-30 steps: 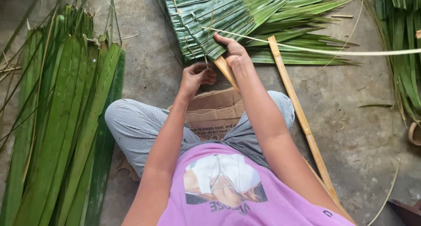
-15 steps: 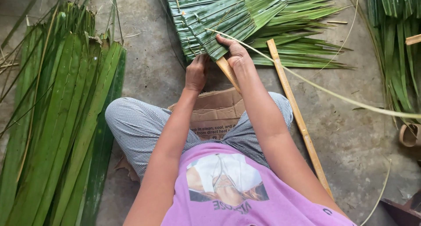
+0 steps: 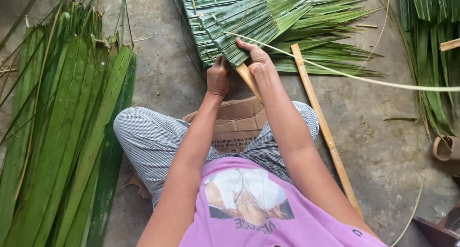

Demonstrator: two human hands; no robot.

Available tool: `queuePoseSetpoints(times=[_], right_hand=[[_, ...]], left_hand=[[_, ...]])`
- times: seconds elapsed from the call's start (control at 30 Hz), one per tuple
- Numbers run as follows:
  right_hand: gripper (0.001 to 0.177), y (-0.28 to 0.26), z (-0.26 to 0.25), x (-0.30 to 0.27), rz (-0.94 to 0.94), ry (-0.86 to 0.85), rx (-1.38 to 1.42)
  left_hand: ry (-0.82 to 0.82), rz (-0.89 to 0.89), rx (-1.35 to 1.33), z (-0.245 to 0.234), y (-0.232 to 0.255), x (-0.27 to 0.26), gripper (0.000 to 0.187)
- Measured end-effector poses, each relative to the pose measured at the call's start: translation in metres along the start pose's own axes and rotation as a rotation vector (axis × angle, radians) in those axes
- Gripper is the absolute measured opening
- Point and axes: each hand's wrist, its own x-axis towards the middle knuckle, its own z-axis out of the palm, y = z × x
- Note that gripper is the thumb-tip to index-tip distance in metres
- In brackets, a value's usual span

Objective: Weaving palm leaves onto a wooden frame to create a thatched panel

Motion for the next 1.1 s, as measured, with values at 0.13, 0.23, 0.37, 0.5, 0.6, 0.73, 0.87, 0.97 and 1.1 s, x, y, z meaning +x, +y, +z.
queuePoseSetpoints(times=[0.13, 0.23, 0.37, 0.5, 0.6, 0.73, 0.87, 0.97, 1.1], right_hand=[[0.047, -0.002, -0.004, 0.01, 0.019, -0.047, -0.008], [0.047, 0.001, -0.004, 0.009, 0.031, -0.055, -0.009], [0.048, 0.002, -0.006, 0.01, 0.03, -0.054, -0.011], [0.053, 0.004, -0.006, 0.008, 0.037, -0.045, -0.018], [0.053, 0.005, -0.003, 0.003, 0.057, -0.033, -0.027], [0.055, 0.004, -0.005, 0.001, 0.087, -0.017, -0.011], [0.057, 0.009, -0.003, -0.002, 0.083, -0.002, -0.021], [0.057, 0.01, -0.003, 0.007, 0.079, -0.007, -0.02], [0.058, 0.008, -0.004, 0.004, 0.06, -0.007, -0.025]], left_hand=[[0.005, 0.009, -0.009, 0.003, 0.0, 0.0, 0.027], [0.015, 0.03, 0.067, -0.002, 0.001, 0.002, 0.023], [0.011, 0.043, 0.072, -0.018, 0.014, 0.013, 0.025], [0.025, 0.056, 0.075, -0.004, 0.01, 0.01, 0.022], [0.025, 0.021, -0.005, 0.002, 0.009, 0.006, 0.037], [0.068, -0.053, -0.143, -0.001, 0.019, 0.01, 0.024], [0.079, -0.082, -0.223, -0.011, 0.025, 0.013, 0.021], [0.036, -0.06, -0.249, -0.008, 0.008, 0.009, 0.024], [0.002, -0.058, -0.227, -0.007, 0.004, 0.008, 0.025]])
